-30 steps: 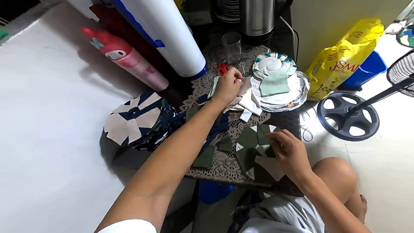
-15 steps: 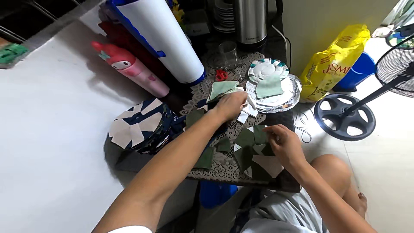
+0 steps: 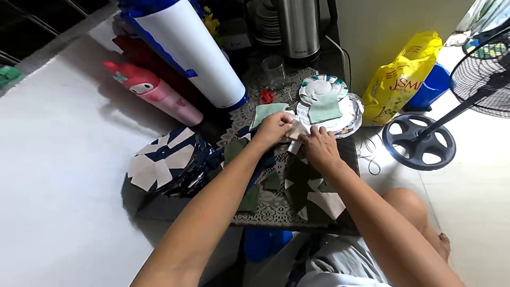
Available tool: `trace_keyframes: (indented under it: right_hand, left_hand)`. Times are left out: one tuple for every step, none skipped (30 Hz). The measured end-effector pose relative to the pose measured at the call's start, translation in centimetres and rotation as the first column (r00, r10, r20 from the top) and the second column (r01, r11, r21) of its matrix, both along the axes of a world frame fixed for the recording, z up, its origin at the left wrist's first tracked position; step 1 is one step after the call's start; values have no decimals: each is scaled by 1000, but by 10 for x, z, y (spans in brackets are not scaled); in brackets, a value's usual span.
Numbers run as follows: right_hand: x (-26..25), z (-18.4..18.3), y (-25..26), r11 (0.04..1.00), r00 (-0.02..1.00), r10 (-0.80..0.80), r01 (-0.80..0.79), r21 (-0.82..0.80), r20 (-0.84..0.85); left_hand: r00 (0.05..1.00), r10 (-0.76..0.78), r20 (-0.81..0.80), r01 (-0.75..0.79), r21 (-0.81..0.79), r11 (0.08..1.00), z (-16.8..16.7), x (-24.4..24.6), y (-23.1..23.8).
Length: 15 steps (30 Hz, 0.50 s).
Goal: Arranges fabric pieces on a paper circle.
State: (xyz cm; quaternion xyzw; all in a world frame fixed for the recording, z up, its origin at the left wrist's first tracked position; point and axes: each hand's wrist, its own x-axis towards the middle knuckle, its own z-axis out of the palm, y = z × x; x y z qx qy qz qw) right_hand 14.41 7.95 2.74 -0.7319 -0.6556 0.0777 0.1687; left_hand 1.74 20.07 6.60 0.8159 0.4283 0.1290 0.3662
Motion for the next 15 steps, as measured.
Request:
trace_keyframes:
  right_hand:
    - [-1,0,3,999,1000,-8,8,-49,-2]
    - [-1,1,4,998,1000,-9,9,-65,-4]
    - [0,2,4,998,1000,-5,5,-64,-7]
    - [1,2,2,999,1000,0,-1,-46,-25]
    - [5,2,-2,1000,998,-1,0,-16,-70]
    - [9,2,-8,1000,990,-10,13,22,-141]
    - [14,3,-15,996,972,-20,38,74,-235]
    - [18,5,-24,991,936,-33,75,108,-352]
    - [21,8,-35,988,865,-53,117,97,-500]
    - [24,12,-46,987,731,-77,151,52,-678]
    - [25,15,-56,985,529,-113,170,-25,-841]
    - [26,19,-68,983,311,-152,146,-110,-938]
    - [28,23,-78,978,141,-196,100,-183,-970]
    - [29,25,-88,974,43,-221,49,-219,-974]
    - [29,26,-98,974,-4,-224,19,-224,-975]
  left_hand:
    - [994,62,87,-57,-60,997,2,-3,-5]
    - [975,136,173,-110,-152,982,7,-7,-14]
    - [946,206,251,-136,-267,954,11,-10,-22]
    - [916,254,310,-129,-372,919,15,-14,-29]
    - [898,276,343,-104,-443,890,17,-18,-35]
    - [881,287,375,-70,-497,865,17,-21,-41]
    - [869,288,403,-27,-542,840,17,-23,-46]
    - [858,282,429,23,-581,814,16,-25,-52]
    - [850,273,451,76,-617,783,14,-27,-60]
    - [842,266,469,124,-648,751,13,-29,-68]
    - [836,260,484,164,-672,722,12,-30,-76]
    - [831,253,496,198,-688,698,11,-30,-86]
    - [829,239,505,227,-695,682,8,-30,-94]
    - [828,222,515,253,-696,672,6,-29,-103]
    - [828,206,521,270,-694,668,3,-28,-112]
